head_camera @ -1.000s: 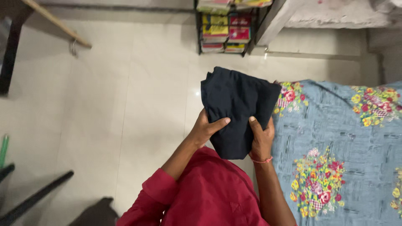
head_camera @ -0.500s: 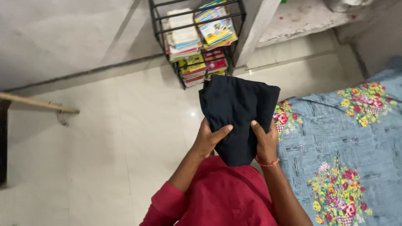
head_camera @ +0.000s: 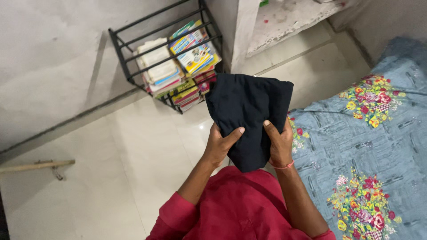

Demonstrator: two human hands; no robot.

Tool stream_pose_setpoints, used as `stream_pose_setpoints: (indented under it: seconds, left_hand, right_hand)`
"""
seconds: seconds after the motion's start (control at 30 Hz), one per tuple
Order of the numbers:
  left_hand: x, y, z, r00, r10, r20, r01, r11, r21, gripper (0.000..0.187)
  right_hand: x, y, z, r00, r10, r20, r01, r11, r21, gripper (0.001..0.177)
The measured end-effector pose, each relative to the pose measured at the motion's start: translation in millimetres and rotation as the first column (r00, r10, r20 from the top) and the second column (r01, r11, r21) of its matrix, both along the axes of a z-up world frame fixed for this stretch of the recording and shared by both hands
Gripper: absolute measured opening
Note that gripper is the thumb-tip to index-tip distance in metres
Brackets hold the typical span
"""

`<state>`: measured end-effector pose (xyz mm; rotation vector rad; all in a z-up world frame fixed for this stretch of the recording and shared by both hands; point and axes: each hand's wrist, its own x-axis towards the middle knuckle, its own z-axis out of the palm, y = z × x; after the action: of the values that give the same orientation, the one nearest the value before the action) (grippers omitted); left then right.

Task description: The person picks up several folded items of clothing from a bed and places them into a wall-mounted shelf one by one.

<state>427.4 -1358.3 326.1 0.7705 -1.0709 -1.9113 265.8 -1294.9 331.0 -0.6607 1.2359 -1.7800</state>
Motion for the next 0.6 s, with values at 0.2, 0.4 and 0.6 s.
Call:
stream_pose_setpoints:
  seconds: [0.2, 0.4, 0.6]
  left_hand:
    - [-50.6, -48.0, 13.6, 1.0, -0.006, -0.017, 0.005, 0.998, -0.07, 0.058]
    - [-84.9, -77.8, 18.7, 0.997, -0.015, -0.082, 0.013, 1.0, -0.023, 0.058]
    - [-112.7, -114.7, 17.8, 0.998, -0.051, -0.045, 0.05, 0.999, -0.022, 0.052]
  right_hand:
    - [-45.8, -44.8, 8.7, 0.999, -0.053, 0.011, 0.053, 0.998, 0.03, 0.046]
    - [-83.1, -79.7, 10.4, 0.998, -0.035, -0.05, 0.033, 0.999, -0.042, 0.045]
    - [-103.9, -107.0, 11.3, 0.993, -0.119, -0.02, 0.119, 0.993, -0.025, 0.046]
